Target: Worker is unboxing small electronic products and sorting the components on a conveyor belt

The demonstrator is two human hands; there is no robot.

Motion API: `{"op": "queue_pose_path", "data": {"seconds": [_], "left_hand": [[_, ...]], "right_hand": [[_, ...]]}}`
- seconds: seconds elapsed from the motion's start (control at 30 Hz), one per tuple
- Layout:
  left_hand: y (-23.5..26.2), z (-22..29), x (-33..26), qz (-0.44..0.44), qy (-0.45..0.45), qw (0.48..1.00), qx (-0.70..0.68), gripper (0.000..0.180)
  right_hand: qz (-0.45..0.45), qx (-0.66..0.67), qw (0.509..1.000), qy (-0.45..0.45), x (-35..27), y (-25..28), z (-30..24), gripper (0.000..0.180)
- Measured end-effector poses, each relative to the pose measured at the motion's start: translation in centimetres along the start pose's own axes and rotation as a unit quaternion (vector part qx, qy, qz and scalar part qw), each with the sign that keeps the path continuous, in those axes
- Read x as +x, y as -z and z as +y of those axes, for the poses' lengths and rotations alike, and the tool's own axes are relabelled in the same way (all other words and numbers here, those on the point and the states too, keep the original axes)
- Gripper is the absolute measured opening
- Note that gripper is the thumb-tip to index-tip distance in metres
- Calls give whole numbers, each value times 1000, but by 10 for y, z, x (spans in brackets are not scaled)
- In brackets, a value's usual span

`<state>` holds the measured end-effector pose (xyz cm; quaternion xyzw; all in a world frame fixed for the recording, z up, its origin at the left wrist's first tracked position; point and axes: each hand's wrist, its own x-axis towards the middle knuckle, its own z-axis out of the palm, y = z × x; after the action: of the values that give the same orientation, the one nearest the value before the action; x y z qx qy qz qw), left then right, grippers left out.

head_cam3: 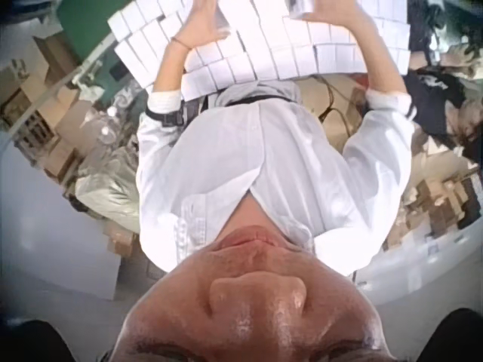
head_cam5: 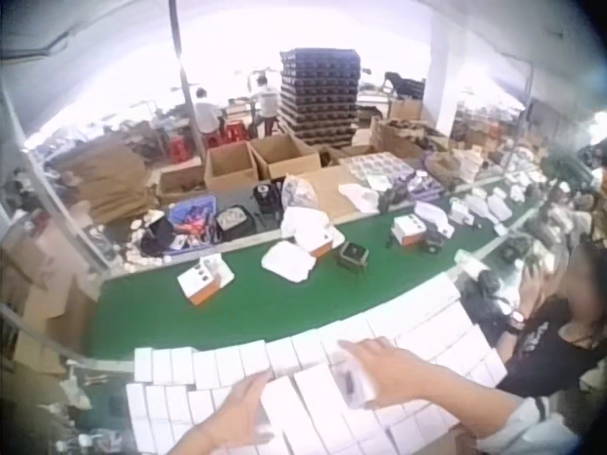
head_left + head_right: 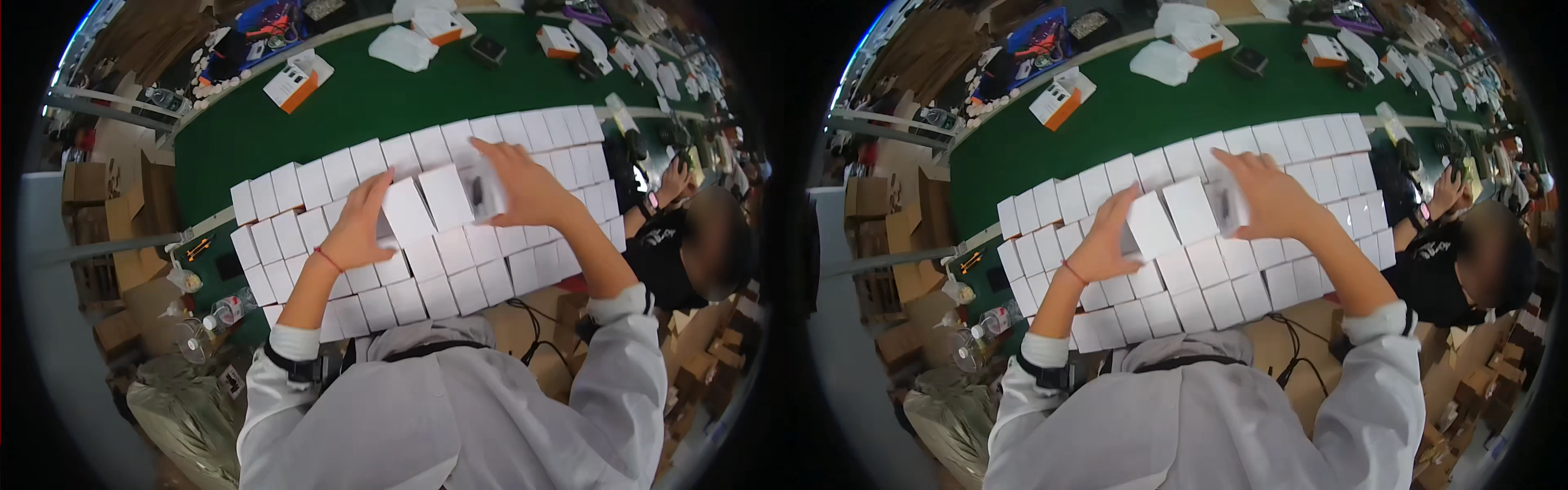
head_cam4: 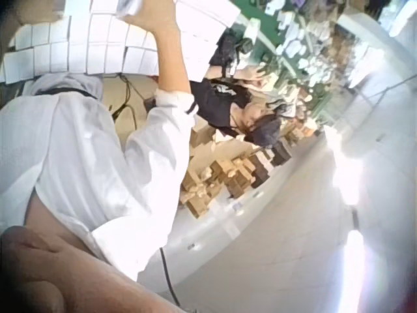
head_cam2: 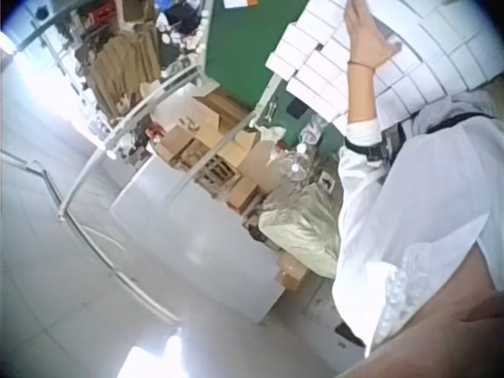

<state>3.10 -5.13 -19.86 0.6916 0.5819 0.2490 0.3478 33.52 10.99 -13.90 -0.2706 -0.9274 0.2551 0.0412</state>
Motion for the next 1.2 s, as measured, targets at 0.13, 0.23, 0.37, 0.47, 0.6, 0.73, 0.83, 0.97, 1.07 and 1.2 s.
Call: {"op": "queue_pose_path", "data": {"seconds": [0.13,0.23,0.37,0.47,0.6,0.73,0.83,0.97,1.07,1.2], "left_hand": [[27,74,7,138,-19,990,26,116],[24,129,37,203,-109,960,160,112],[24,96,60,321,-130,828,442,105],[45,84,51,280,-171,838,436,108],[82,59,31,188,-71,979,43,117],[79,28,17,101,-42,991,-83,114],[73,14,26,31,-29,983,-179,115],[85,6,43,-31,2,950,-312,116],[92,-7,56,-33,18,923,-382,114],[104,-13,81,-30,19,916,-399,112]], "right_hand": [[172,222,948,-147,-8,47,8,105],[70,568,768,-288,34,40,0,91],[-77,704,655,-265,72,28,-69,82],[-174,724,632,-216,80,8,-65,94],[-167,495,840,-145,92,-12,-41,83],[122,197,932,279,94,10,-68,82],[41,127,944,303,98,9,-68,74],[87,83,937,328,117,11,-62,72],[115,111,932,326,132,12,-56,71],[146,135,936,290,151,6,-31,72]]}}
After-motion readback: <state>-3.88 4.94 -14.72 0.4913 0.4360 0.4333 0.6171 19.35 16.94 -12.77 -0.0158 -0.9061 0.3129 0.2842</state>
